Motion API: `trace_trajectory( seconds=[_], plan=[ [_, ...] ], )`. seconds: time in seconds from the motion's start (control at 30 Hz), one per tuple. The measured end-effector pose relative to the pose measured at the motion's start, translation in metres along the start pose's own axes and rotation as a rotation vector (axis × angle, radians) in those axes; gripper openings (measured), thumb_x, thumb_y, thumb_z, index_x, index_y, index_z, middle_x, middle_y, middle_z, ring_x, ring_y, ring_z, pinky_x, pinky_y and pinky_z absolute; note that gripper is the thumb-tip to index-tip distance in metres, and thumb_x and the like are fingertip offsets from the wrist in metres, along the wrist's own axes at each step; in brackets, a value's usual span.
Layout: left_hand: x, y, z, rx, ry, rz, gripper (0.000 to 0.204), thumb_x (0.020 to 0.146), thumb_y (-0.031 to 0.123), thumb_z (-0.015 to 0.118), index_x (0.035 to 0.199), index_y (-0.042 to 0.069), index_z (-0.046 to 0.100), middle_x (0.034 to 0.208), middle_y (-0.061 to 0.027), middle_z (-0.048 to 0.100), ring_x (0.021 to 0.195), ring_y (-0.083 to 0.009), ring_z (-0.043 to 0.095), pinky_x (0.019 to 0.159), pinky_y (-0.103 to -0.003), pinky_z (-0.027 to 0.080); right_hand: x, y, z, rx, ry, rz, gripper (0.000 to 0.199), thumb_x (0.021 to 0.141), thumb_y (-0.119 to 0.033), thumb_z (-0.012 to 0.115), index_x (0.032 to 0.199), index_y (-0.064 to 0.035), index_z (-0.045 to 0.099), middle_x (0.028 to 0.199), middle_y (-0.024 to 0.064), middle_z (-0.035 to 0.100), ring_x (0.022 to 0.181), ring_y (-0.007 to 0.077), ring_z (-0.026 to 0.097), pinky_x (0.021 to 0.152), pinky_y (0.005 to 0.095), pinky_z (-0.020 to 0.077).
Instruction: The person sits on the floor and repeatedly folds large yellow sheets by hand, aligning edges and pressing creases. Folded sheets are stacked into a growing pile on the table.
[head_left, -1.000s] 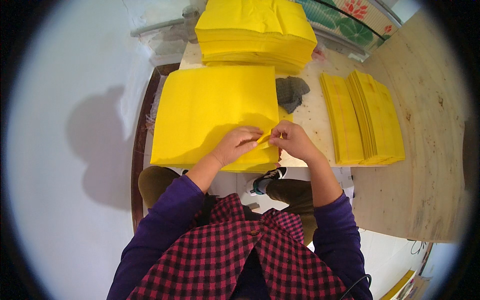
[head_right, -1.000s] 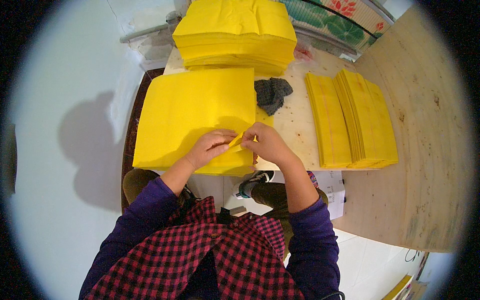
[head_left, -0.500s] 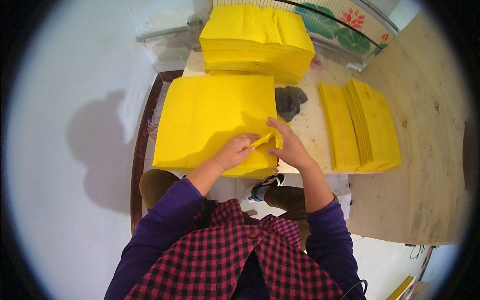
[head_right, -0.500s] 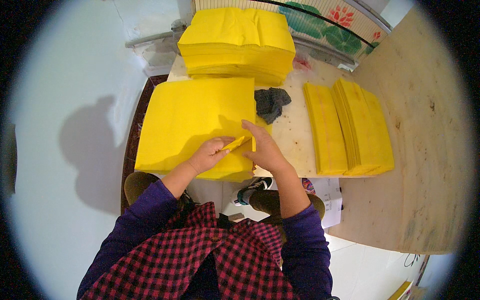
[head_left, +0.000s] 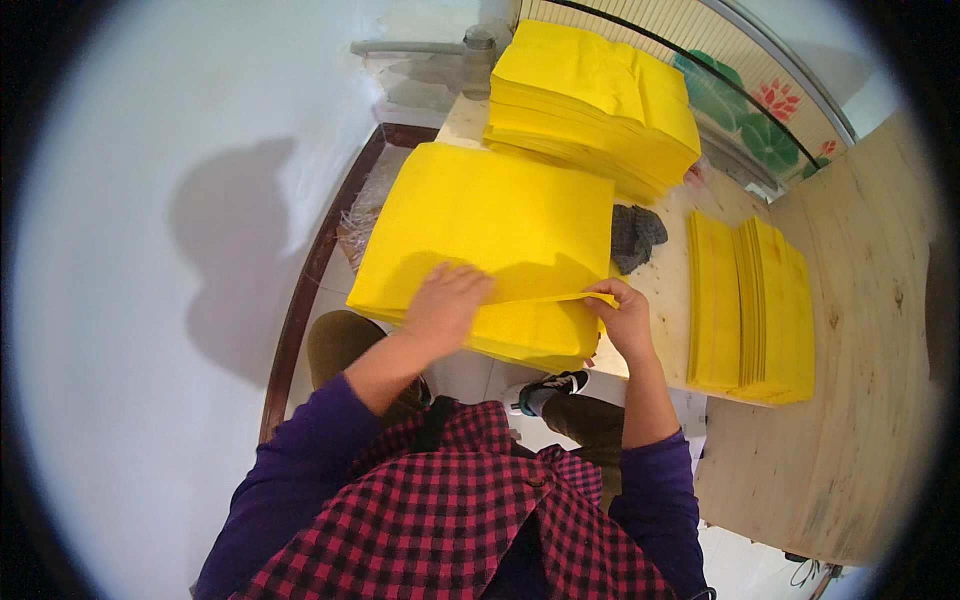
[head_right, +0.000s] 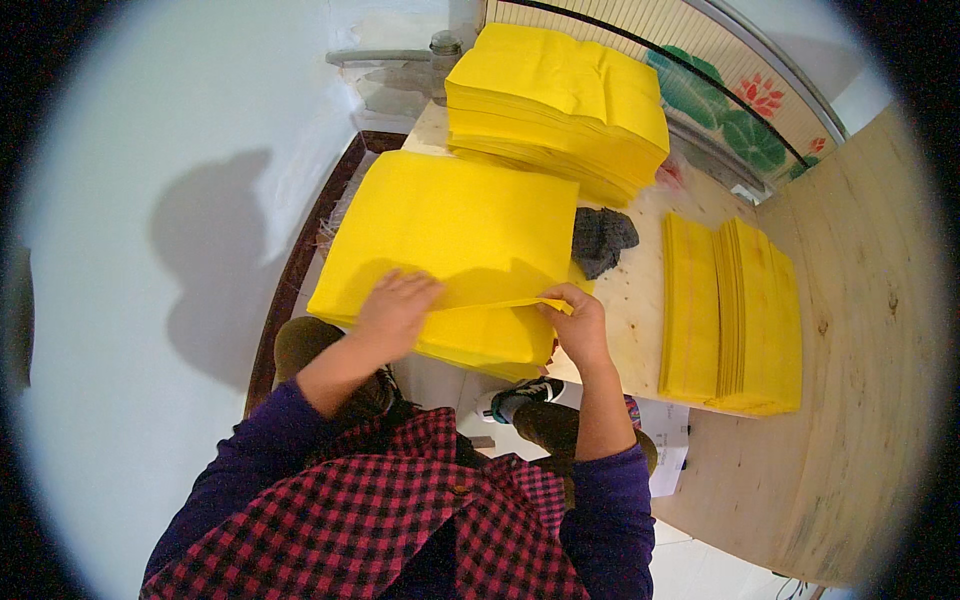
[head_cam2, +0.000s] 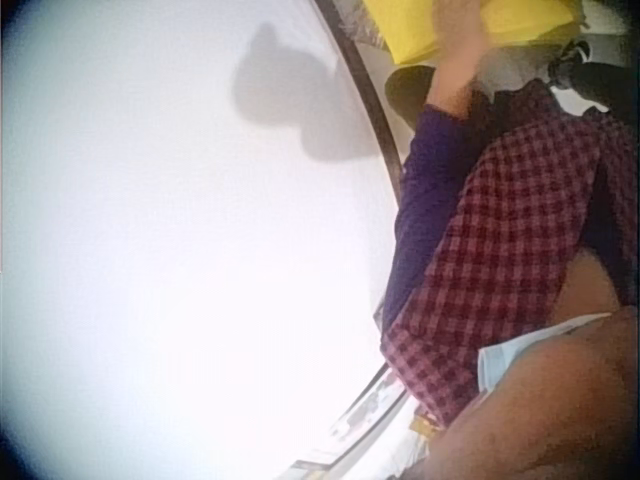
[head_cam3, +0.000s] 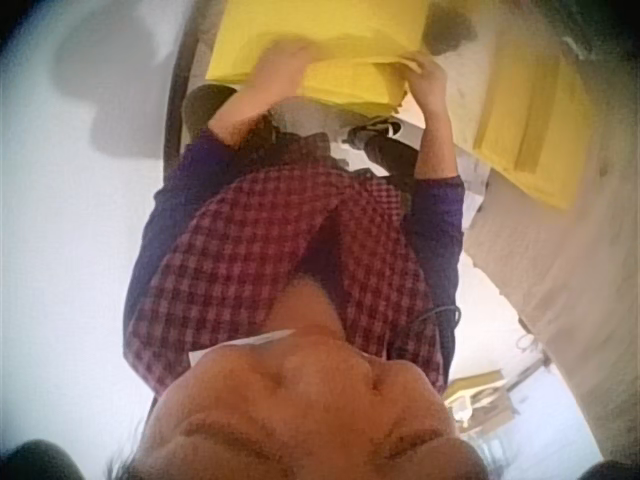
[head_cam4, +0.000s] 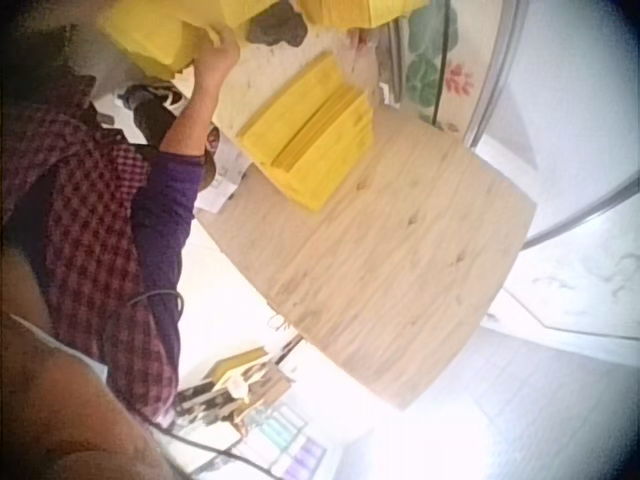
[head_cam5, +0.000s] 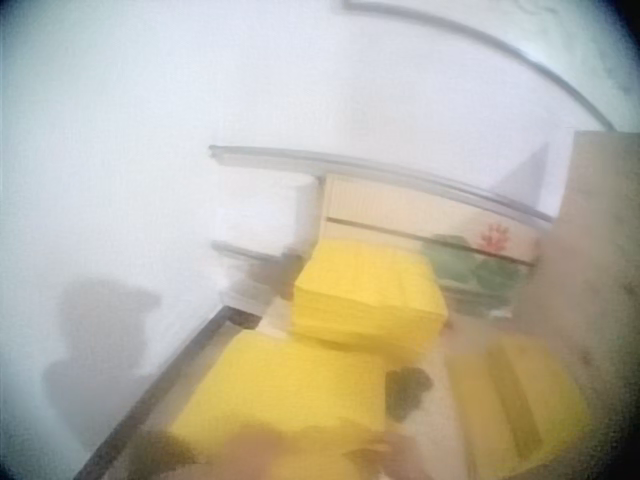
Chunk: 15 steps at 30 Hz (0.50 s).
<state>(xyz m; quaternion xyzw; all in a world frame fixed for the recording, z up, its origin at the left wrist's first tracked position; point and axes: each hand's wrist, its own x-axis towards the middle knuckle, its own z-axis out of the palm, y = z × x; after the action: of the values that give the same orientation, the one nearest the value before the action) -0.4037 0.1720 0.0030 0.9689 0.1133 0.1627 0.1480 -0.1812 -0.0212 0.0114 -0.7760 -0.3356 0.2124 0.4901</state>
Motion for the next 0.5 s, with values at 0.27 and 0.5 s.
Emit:
trace_trajectory(
  seconds=[0.27,0.5],
  plan=[
    [-0.058,-0.102,-0.046,-0.041,0.193,-0.216,0.044,0.066,-0.008,0.056,0.109,-0.001,0.063,0.112,-0.0162,0.064,0.111,-0.033,0.057,0.101,-0.044,0.04,0.0,0.001,0.001,0.023,0.024,-0.002,0.011,0.081,0.004,0.066,0.09,-0.0009,0.068,0.086,0.0017,0.066,0.083,0.0108,0.06,0.078,0.0245,0.0471],
    [-0.06,-0.153,-0.028,-0.448,0.248,-0.185,0.039,0.069,-0.014,0.059,0.105,0.0,0.065,0.113,-0.0128,0.065,0.113,-0.029,0.058,0.1,-0.036,0.043,0.001,0.001,0.003,0.051,0.047,0.0,0.01,0.082,0.004,0.066,0.09,-0.0006,0.066,0.085,0.0015,0.066,0.081,0.0102,0.06,0.076,0.0241,0.0476]
  ],
)
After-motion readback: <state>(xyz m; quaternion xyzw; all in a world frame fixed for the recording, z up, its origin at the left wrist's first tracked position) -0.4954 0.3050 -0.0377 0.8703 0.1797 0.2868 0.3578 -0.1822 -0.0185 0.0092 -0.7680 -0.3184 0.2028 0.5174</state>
